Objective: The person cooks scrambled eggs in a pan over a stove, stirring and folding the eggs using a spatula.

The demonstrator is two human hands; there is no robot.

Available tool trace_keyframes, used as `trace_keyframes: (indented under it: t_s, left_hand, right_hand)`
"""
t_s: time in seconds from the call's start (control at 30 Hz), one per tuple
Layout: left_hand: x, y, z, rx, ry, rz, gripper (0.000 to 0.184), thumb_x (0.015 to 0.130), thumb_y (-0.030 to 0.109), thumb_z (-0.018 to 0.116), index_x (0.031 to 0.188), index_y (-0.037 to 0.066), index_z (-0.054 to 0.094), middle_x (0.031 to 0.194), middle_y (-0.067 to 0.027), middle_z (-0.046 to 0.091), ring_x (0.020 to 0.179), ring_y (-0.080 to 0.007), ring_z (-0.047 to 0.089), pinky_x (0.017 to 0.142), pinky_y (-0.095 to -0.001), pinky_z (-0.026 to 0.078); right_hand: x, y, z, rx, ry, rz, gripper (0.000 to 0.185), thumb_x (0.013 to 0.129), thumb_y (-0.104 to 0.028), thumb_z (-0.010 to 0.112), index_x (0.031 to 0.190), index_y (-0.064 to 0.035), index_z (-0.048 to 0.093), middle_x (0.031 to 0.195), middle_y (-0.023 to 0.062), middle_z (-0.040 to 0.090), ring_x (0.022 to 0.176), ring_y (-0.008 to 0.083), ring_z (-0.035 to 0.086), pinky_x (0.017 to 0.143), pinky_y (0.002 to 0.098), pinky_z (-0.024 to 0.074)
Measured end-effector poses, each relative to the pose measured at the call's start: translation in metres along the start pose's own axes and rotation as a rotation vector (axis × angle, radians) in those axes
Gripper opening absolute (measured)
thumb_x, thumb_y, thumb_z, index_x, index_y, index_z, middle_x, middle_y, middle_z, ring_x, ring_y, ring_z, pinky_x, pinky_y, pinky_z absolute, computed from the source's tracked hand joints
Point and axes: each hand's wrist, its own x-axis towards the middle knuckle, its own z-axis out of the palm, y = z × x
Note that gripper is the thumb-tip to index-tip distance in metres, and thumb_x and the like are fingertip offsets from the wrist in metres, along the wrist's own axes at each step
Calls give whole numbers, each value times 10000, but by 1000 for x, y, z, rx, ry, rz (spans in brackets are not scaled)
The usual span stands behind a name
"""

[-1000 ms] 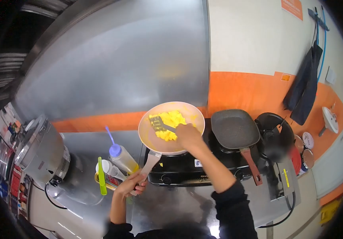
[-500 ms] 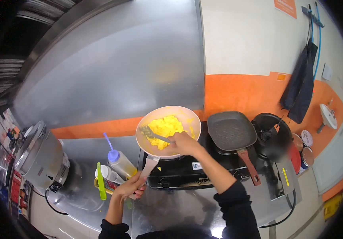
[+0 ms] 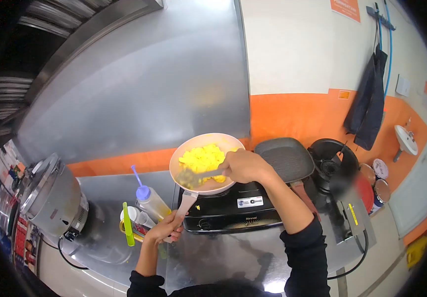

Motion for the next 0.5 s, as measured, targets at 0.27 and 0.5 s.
trace_keyframes:
  t_s: [0.27, 0.5]
  left_hand:
    - [2, -3, 1, 99, 17, 31, 276, 998, 269, 445, 1241, 149, 392, 720, 2, 358, 502, -62, 303, 451, -218, 311]
    - [5, -1, -4, 92, 6, 26, 284, 996, 295, 452, 1236, 155, 393, 727, 3, 359, 510, -59, 306, 456, -212, 308]
  right_hand:
    - [80, -15, 78, -86, 93, 180, 221, 737, -75, 575, 906, 43, 657, 882, 267, 655, 839, 382, 657, 773, 458, 517]
    - [52, -13, 44, -156, -6, -17, 193, 800, -177, 551, 836, -82, 715, 861, 210, 657, 772, 376, 642, 733, 454, 500]
